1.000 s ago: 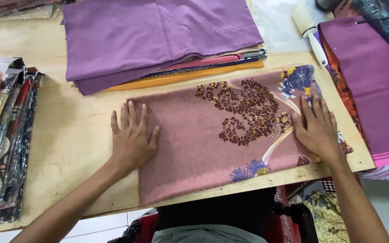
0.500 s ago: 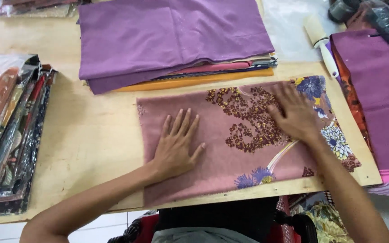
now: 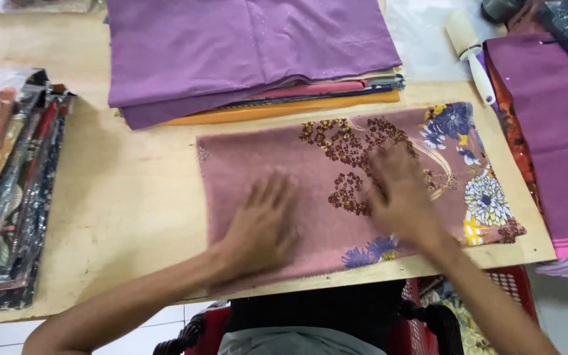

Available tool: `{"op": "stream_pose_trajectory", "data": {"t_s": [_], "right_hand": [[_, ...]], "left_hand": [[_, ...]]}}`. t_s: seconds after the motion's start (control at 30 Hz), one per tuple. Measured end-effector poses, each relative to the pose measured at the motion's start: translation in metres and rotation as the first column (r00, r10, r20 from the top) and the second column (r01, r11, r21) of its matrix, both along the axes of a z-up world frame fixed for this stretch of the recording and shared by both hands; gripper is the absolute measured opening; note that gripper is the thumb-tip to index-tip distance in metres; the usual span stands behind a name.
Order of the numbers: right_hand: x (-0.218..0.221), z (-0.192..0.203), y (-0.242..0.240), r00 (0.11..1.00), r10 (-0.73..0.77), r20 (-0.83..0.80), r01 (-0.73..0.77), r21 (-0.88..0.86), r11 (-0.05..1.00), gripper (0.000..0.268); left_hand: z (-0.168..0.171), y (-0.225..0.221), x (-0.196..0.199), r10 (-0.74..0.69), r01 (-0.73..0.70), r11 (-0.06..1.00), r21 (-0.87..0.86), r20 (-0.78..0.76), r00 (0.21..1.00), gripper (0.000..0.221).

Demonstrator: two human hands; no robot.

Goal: Using a lint roller to remove lint and dust from a piece of patterned fabric on a workbench.

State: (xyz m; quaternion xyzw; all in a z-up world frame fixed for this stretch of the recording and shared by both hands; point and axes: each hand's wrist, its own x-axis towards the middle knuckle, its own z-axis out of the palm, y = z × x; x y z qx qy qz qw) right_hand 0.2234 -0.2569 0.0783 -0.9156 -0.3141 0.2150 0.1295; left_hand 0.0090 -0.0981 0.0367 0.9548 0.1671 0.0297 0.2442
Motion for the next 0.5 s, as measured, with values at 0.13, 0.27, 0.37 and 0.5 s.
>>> {"op": "stream_pose_trajectory", "data": {"t_s": [0.13,0.27,0.37,0.5], "right_hand": [[0.020,-0.058,-0.034,0.877,0.380,0.293,-0.392,-0.020,0.920,0.073],[0.060,-0.067,-0.071,0.944,0.186,0.272,-0.182,-0.040,0.982,0.078],[0.092,-0.079,-0.099,0.936,0.130,0.328,-0.131,-0.021,0.991,0.080],[0.096,-0.073,-0.110,0.954,0.046,0.297,-0.054,0.020,0.998,0.079]], "left_hand": [[-0.047,0.002,-0.005,-0.319,0.268,0.913,0.307,0.129,0.939,0.084],[-0.042,0.002,-0.017,-0.305,0.220,0.800,0.558,0.063,0.950,0.099],[-0.035,0.002,-0.024,-0.270,0.212,0.868,0.449,0.068,0.960,0.101],[-0.045,0.014,-0.033,-0.165,0.138,0.939,0.315,0.058,0.985,0.098]]}}
